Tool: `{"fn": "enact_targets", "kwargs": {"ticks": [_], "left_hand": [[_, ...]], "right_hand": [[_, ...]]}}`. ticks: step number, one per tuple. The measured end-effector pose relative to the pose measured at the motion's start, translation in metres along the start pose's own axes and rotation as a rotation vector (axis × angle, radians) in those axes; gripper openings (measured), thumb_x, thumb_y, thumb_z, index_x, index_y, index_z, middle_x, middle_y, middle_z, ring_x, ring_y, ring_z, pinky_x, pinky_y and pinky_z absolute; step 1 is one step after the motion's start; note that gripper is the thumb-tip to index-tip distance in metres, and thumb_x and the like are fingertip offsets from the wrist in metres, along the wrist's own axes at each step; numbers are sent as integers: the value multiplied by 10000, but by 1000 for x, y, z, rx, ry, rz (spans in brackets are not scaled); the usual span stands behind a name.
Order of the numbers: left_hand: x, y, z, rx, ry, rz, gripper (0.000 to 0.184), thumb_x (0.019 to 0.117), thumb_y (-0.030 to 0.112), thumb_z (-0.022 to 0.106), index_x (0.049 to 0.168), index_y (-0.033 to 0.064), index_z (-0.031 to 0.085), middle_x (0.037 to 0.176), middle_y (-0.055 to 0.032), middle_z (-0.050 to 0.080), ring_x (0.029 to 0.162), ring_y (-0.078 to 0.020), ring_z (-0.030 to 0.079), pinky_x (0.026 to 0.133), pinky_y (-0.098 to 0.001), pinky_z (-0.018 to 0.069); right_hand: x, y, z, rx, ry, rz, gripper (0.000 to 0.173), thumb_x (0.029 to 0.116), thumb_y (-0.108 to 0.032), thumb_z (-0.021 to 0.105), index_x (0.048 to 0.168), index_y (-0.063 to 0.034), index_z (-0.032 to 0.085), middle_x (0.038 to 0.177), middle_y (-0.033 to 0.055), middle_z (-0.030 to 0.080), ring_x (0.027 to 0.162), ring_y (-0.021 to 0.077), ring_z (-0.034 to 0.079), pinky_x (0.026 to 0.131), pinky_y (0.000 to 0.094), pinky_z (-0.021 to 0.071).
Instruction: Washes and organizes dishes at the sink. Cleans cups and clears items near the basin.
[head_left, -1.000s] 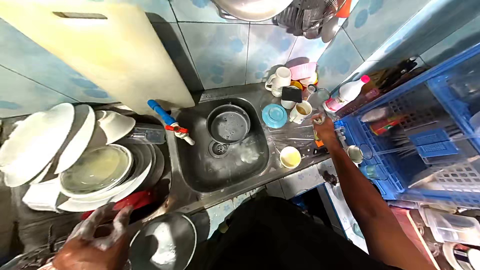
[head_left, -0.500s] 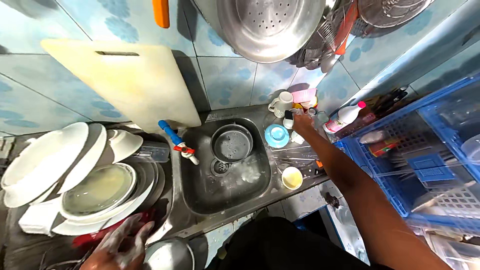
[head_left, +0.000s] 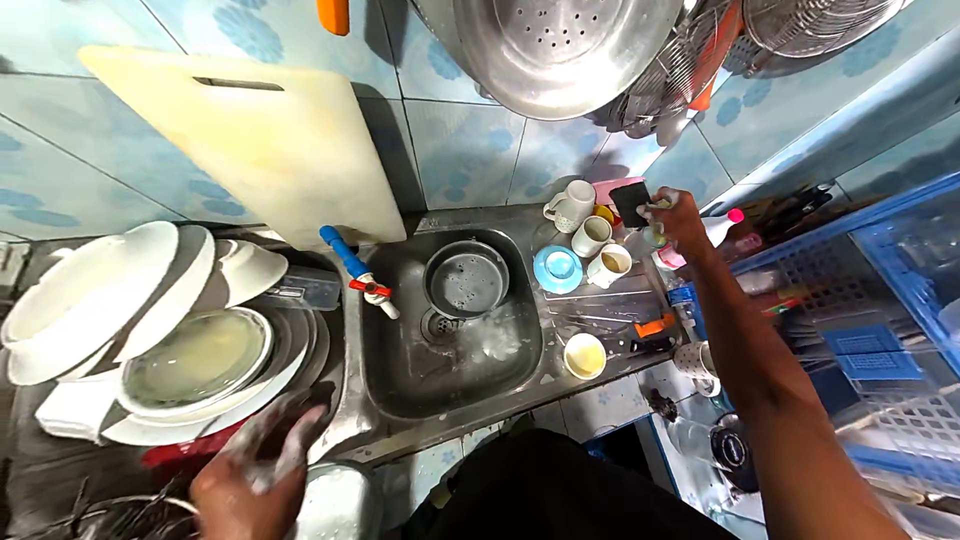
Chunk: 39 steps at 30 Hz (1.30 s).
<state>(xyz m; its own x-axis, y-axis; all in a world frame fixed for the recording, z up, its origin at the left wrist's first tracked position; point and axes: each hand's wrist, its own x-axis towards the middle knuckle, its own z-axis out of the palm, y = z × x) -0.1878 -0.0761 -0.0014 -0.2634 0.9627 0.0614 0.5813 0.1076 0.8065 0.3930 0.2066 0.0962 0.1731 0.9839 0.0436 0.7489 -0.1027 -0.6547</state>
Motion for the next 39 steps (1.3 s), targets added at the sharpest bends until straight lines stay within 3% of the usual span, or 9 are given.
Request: {"fn": "enact_targets", "kwargs": {"ticks": [4, 7, 9, 13, 17, 26, 30, 36, 39], "left_hand": [[35, 58, 77, -471, -167, -13, 528, 972, 288, 640, 1391, -24, 559, 1101, -104, 727, 913, -164, 723, 818, -377, 629], [62, 70, 163, -796, -344, -150, 813, 946, 372, 672, 1618, 162, 267, 1427, -149, 565, 1152, -299, 666, 886, -489, 616], [70, 64, 210, -897, -303, -216, 789, 997, 360, 620, 1645, 230, 188, 1465, -136, 531, 1128, -284, 664, 829, -480, 620], [70, 29, 243, -883, -32, -472, 451, 1076, 190, 510, 1494, 45, 421, 1072, -140, 651, 789, -175, 639, 692, -360, 568], [69, -15, 228, -751, -90, -645, 226, 1039, 88, 552, 1252, 12, 556, 869, -104, 679, 507, -125, 520, 445, -282, 459], [70, 3, 220, -171, -295, -475, 481, 1058, 427, 541, 1111, -48, 596, 839, -158, 585, 656, -252, 569, 636, -473, 527], [66, 25, 212, -215, -317, -381, 396, 1065, 381, 540, 1052, -9, 608, 745, -92, 545, 556, -188, 516, 540, -402, 495], [57, 160, 116, -249, -146, 106, 303, 1039, 300, 567, 980, 22, 673, 712, -12, 570, 575, -85, 535, 578, -326, 508], [53, 167, 115, -155, 147, 501, 313, 1021, 281, 578, 937, -10, 656, 771, -73, 623, 682, -96, 596, 661, -293, 511]], "right_hand": [[-68, -57, 80, 176, -37, 17, 441, 895, -213, 781, 1239, 25, 642, 1152, 227, 673, 991, 330, 677, 885, 540, 572], [-143, -92, 164, 134, -203, -26, 474, 896, -232, 784, 1262, 9, 605, 1131, 239, 673, 1006, 368, 682, 885, 564, 578], [-180, -105, 215, 125, -421, -59, 422, 875, -202, 768, 1242, -29, 653, 1129, 204, 698, 1038, 342, 689, 922, 565, 571], [-207, -95, 262, 109, -823, -231, 400, 907, -123, 717, 1290, -20, 670, 1244, 207, 677, 1181, 341, 639, 1045, 556, 490], [-209, -63, 250, 171, -905, -226, 335, 934, -140, 717, 1253, -40, 697, 1204, 158, 710, 1131, 272, 671, 1029, 495, 517], [-203, -20, 198, 373, -619, 102, 288, 951, -131, 688, 1217, -20, 692, 1192, 131, 705, 1039, 193, 690, 955, 397, 565], [-210, -12, 182, 425, -559, 114, 273, 957, -134, 685, 1209, -29, 696, 1186, 117, 708, 1037, 178, 693, 948, 381, 573], [-220, -14, 146, 463, -436, 182, 265, 978, -134, 663, 1219, -29, 696, 1184, 108, 713, 1022, 159, 699, 936, 353, 577], [-224, -19, 129, 466, -357, 143, 242, 976, -119, 661, 1200, -45, 712, 1172, 95, 723, 1037, 154, 699, 952, 360, 576]]}}
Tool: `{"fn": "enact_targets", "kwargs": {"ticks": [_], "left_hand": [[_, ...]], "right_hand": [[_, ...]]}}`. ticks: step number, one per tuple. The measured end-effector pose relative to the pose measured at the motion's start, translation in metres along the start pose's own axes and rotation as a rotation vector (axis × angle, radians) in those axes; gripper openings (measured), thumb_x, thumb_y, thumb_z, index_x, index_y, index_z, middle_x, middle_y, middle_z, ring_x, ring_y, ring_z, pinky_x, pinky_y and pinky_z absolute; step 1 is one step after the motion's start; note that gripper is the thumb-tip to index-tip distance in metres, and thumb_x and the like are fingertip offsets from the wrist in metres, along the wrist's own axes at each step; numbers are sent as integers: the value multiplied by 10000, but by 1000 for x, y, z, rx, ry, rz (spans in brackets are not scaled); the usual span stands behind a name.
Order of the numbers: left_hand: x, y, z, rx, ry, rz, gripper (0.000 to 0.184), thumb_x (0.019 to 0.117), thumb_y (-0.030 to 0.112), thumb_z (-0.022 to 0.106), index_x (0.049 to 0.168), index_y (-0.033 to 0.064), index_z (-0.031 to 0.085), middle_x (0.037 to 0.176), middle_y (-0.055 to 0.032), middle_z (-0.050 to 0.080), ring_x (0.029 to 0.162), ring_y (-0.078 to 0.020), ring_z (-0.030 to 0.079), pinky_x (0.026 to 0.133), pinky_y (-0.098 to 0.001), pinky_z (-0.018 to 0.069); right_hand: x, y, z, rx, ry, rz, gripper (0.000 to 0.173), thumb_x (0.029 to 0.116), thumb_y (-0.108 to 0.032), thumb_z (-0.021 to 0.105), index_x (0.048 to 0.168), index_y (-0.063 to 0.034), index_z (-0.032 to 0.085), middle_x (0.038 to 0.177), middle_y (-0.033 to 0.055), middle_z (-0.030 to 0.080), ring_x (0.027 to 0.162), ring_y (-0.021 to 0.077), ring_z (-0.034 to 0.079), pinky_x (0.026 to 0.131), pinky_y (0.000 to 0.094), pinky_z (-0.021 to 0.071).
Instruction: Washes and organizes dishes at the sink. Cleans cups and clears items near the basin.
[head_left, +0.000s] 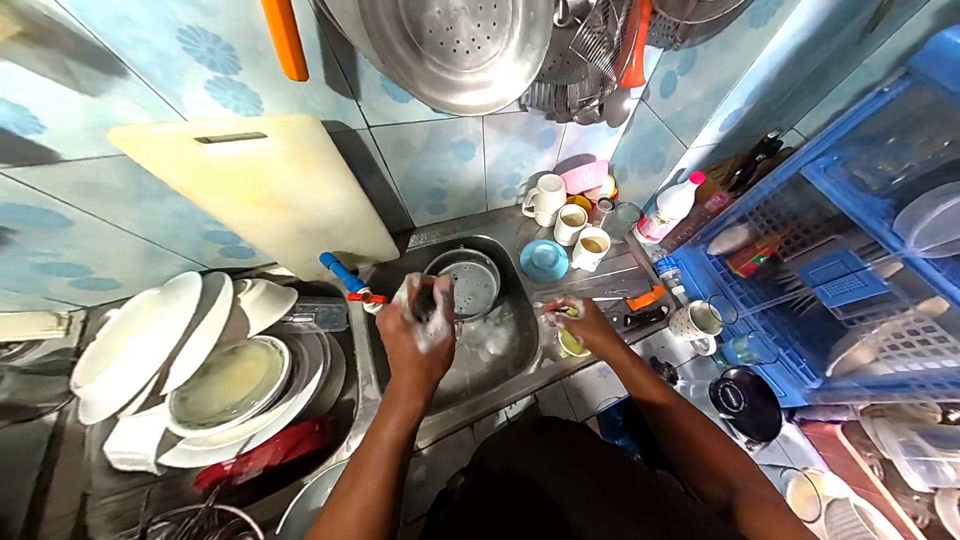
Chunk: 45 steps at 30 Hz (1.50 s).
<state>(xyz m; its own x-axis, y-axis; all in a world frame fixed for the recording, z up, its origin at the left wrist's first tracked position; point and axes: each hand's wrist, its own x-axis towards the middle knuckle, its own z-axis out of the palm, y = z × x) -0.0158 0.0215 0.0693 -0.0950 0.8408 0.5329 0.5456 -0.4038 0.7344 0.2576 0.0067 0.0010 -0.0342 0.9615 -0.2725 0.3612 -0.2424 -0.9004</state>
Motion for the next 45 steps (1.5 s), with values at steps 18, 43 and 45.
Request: {"fn": "enact_targets", "kwargs": {"ticks": [18, 43, 45], "left_hand": [[-77, -68, 86, -333, -863, -223, 825, 875, 84, 719, 1593, 81, 312, 1373, -129, 626, 1186, -185, 653, 1041, -402, 541], [-116, -96, -1, -8, -521, -673, 440, 932, 143, 712, 1342, 12, 619, 1038, -99, 751, 879, -174, 721, 849, -399, 599], [-117, -95, -6, -2, -504, -717, 447, 934, 130, 716, 1343, -17, 611, 1044, -138, 739, 894, -196, 717, 866, -405, 592]], "right_hand": [[-16, -17, 29, -370, -188, -64, 476, 991, -321, 666, 1366, -32, 618, 1290, 172, 669, 1218, 286, 633, 1083, 495, 481], [250, -79, -253, -1139, 292, 336, 369, 850, -262, 767, 1051, 38, 691, 1175, 308, 657, 1128, 505, 628, 825, 748, 485], [270, -60, -253, -1135, 246, 365, 353, 871, -255, 744, 1056, 40, 692, 1191, 306, 654, 1139, 496, 628, 831, 736, 494]]}}
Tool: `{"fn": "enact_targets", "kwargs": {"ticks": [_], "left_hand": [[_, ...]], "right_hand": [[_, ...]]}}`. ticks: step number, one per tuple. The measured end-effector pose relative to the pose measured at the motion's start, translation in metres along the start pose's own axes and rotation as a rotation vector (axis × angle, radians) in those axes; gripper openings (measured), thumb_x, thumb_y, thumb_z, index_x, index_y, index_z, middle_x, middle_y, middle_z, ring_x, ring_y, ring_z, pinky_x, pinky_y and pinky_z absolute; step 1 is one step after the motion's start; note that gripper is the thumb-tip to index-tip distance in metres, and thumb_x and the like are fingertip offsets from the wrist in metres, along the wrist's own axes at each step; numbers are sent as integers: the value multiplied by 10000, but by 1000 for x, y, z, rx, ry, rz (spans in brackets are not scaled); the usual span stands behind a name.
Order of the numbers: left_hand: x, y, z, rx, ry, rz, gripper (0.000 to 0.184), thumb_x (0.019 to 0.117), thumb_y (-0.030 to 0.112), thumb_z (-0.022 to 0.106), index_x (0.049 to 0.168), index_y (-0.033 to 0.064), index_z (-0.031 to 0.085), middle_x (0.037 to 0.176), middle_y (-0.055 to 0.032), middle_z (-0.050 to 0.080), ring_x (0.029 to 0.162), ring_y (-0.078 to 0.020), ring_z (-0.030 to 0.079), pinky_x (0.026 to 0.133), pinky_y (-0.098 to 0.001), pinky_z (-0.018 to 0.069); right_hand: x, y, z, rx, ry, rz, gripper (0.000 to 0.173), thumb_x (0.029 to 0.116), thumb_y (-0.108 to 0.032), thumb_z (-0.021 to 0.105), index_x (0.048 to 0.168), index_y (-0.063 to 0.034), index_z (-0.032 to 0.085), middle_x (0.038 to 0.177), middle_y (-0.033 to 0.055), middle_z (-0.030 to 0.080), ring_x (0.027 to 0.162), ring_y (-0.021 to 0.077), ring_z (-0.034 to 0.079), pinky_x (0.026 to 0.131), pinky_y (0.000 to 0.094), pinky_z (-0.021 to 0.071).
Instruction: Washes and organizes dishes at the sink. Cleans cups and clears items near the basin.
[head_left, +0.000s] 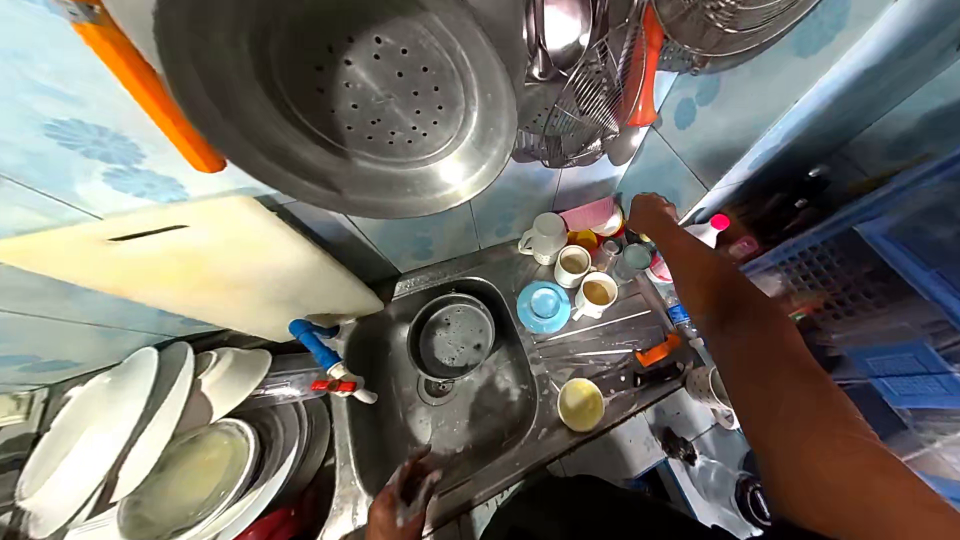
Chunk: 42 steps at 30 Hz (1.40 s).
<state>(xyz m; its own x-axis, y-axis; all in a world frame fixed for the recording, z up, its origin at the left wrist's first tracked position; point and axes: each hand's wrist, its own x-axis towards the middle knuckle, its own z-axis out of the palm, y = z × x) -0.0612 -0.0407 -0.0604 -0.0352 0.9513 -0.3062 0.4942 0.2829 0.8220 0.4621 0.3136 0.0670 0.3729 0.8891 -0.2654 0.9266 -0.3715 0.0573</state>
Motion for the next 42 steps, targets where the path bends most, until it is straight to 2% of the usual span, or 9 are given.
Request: {"fn": "enact_targets", "kwargs": {"ticks": [5, 11, 17, 21, 26, 31, 35, 39, 42], "left_hand": [[1, 2, -1, 12, 17, -52, 455, 931, 129, 727, 1342, -23, 606, 1027, -136, 736, 874, -168, 711, 855, -371, 591], [8, 15, -1, 93, 18, -26, 445, 939, 153, 719, 1357, 40, 618, 1041, -93, 742, 876, -148, 715, 839, -356, 600], [9, 15, 0, 130, 41, 47, 412, 936, 195, 688, 1331, 88, 643, 1021, -28, 750, 842, -98, 708, 803, -315, 602], [3, 6, 2, 186, 0, 82, 415, 932, 210, 684, 1335, 115, 647, 1021, -16, 750, 827, -107, 703, 792, -340, 599], [-14, 2, 1, 200, -48, 97, 440, 937, 274, 703, 1348, 127, 639, 1037, -40, 746, 838, -147, 708, 789, -392, 601], [-24, -8, -1, 218, -39, 123, 453, 936, 310, 697, 1345, 122, 644, 1032, -55, 747, 840, -166, 707, 787, -406, 594], [-25, -8, -4, 218, -43, 118, 446, 945, 299, 707, 1345, 114, 640, 1038, -67, 739, 841, -175, 699, 789, -418, 585], [-21, -6, -4, 210, -63, 116, 437, 954, 279, 701, 1355, 119, 632, 1050, -62, 735, 848, -166, 699, 799, -403, 588], [-20, -7, -4, 212, -77, 128, 443, 950, 281, 701, 1356, 115, 632, 1050, -63, 736, 853, -164, 704, 801, -391, 591]], "right_hand": [[33, 0, 33, 46, -49, -7, 321, 892, -229, 718, 1068, 39, 700, 1212, 295, 655, 1169, 487, 617, 867, 732, 490], [27, -12, 30, -122, 60, -93, 355, 875, -42, 722, 1224, 1, 673, 1275, 321, 611, 1162, 535, 598, 839, 733, 499], [0, 9, -21, -57, 17, -109, 360, 856, -203, 763, 1096, 53, 679, 1170, 343, 644, 1133, 552, 604, 820, 784, 459], [-32, 23, -39, 4, -38, -241, 330, 968, -269, 661, 1054, 50, 673, 1092, 315, 662, 1099, 522, 622, 876, 751, 460], [-70, 60, -19, 76, -59, -285, 218, 925, -213, 703, 1058, -43, 730, 1073, 258, 693, 1080, 482, 639, 908, 741, 466], [-99, 84, 13, 164, -77, -253, 210, 899, -160, 711, 1037, -1, 699, 1050, 277, 680, 1033, 480, 650, 860, 733, 484], [-122, 77, 45, 224, -1, -291, 285, 864, -114, 725, 1131, -21, 686, 1134, 255, 680, 1108, 464, 641, 904, 720, 490], [-120, 62, 79, 194, 73, -237, 505, 851, -97, 721, 1347, -79, 625, 1333, 246, 614, 1220, 478, 597, 934, 727, 486], [-113, 55, 101, 180, 78, -215, 501, 890, -127, 694, 1377, -68, 595, 1354, 267, 601, 1239, 500, 582, 937, 728, 480]]}}
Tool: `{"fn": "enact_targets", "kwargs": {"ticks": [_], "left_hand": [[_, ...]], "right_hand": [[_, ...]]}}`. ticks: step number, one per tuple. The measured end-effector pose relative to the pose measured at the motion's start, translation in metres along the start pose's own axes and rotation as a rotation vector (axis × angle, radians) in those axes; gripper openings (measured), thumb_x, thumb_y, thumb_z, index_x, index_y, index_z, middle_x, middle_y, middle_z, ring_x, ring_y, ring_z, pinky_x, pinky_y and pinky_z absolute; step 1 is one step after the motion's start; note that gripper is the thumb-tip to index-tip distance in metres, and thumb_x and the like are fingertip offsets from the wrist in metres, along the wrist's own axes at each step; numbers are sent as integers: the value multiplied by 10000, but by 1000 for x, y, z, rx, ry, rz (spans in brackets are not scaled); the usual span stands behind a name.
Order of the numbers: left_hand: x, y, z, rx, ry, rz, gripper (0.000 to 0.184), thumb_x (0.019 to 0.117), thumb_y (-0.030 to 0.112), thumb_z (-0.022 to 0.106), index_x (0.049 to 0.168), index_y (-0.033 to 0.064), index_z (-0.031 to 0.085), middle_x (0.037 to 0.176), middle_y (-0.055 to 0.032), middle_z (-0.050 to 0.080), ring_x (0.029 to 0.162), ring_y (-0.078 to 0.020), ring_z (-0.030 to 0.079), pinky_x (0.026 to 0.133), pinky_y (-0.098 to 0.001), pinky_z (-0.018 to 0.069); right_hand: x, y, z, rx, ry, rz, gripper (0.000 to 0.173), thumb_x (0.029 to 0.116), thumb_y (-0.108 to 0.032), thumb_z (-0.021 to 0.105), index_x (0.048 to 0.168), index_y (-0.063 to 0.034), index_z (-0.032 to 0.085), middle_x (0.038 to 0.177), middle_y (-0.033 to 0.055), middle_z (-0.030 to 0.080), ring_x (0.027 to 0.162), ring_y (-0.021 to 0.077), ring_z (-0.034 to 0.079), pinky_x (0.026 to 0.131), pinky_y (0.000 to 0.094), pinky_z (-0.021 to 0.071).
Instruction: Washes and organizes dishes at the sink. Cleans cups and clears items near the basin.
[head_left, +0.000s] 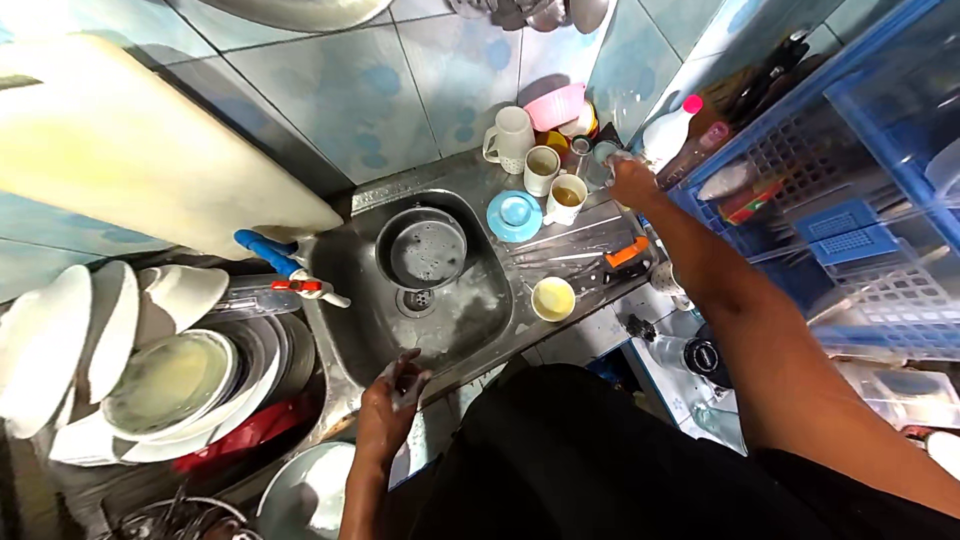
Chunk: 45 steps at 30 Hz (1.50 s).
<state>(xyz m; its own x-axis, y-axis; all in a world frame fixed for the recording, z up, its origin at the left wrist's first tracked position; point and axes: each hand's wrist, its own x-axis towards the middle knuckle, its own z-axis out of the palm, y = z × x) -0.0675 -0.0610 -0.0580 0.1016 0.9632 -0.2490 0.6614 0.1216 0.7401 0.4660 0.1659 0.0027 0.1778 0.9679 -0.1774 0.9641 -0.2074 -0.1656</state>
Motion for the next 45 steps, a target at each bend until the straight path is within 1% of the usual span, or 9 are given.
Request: {"fn": "enact_targets", "kwargs": {"ticks": [11, 16, 18, 26, 36, 38, 39, 42, 45], "left_hand": [[-3, -20, 2, -33, 45, -31, 435, 946, 295, 699, 1349, 142, 640, 1039, -39, 743, 846, -148, 707, 797, -383, 596], [-4, -19, 7, -30, 37, -40, 430, 949, 281, 702, 1344, 123, 642, 1051, -48, 746, 843, -159, 709, 801, -402, 596], [-4, -19, 7, -30, 35, -49, 432, 951, 285, 702, 1350, 130, 640, 1054, -41, 743, 846, -152, 704, 802, -393, 591], [3, -11, 10, -24, -2, -21, 426, 961, 281, 693, 1358, 139, 634, 1077, -42, 739, 865, -147, 705, 815, -379, 593], [4, -1, 14, -10, -27, 36, 433, 972, 331, 675, 1358, 138, 637, 1072, -30, 739, 866, -132, 703, 813, -361, 591], [1, -2, 13, -12, -19, 32, 436, 968, 330, 675, 1356, 134, 638, 1067, -31, 739, 860, -132, 699, 806, -353, 588], [-1, -3, 12, -15, -15, 23, 434, 969, 324, 677, 1355, 129, 638, 1063, -32, 738, 853, -132, 696, 800, -351, 587], [-7, -8, 11, -28, 7, 2, 426, 969, 307, 681, 1348, 117, 642, 1056, -42, 737, 845, -139, 694, 793, -354, 586], [-9, -15, 11, -25, 10, -13, 424, 969, 293, 691, 1352, 116, 638, 1075, -52, 738, 869, -153, 704, 822, -384, 595]], "right_hand": [[24, -9, 26, 0, 9, 84, 378, 948, -179, 646, 1298, -35, 644, 1257, 271, 657, 1185, 477, 629, 935, 696, 504], [13, -18, 18, 3, 3, 121, 398, 985, -222, 636, 1342, -47, 621, 1272, 289, 644, 1214, 483, 611, 974, 679, 493], [8, -19, 15, -9, 1, 111, 377, 990, -229, 631, 1317, -41, 627, 1254, 293, 648, 1205, 483, 614, 966, 679, 494], [-20, -12, 26, -12, 35, 77, 279, 963, -199, 644, 1189, -37, 667, 1132, 280, 689, 1100, 495, 658, 884, 696, 513], [-29, -11, 28, -53, 23, -20, 279, 923, -110, 657, 1196, -60, 683, 1162, 264, 691, 1125, 489, 652, 887, 698, 514], [-32, -12, 25, -31, 73, -17, 314, 912, -119, 658, 1222, -82, 685, 1193, 258, 685, 1131, 493, 648, 882, 711, 510], [-38, -16, 20, -12, 115, -25, 306, 941, -152, 649, 1236, -74, 679, 1215, 265, 674, 1135, 499, 644, 891, 714, 505], [-63, -29, 10, 115, 278, -96, 272, 999, -251, 604, 1096, -14, 695, 1105, 242, 699, 1045, 451, 679, 878, 671, 523], [-94, -53, 20, 383, 177, -51, 339, 1017, -299, 592, 1103, 13, 691, 1057, 233, 698, 1013, 387, 681, 916, 619, 529]]}}
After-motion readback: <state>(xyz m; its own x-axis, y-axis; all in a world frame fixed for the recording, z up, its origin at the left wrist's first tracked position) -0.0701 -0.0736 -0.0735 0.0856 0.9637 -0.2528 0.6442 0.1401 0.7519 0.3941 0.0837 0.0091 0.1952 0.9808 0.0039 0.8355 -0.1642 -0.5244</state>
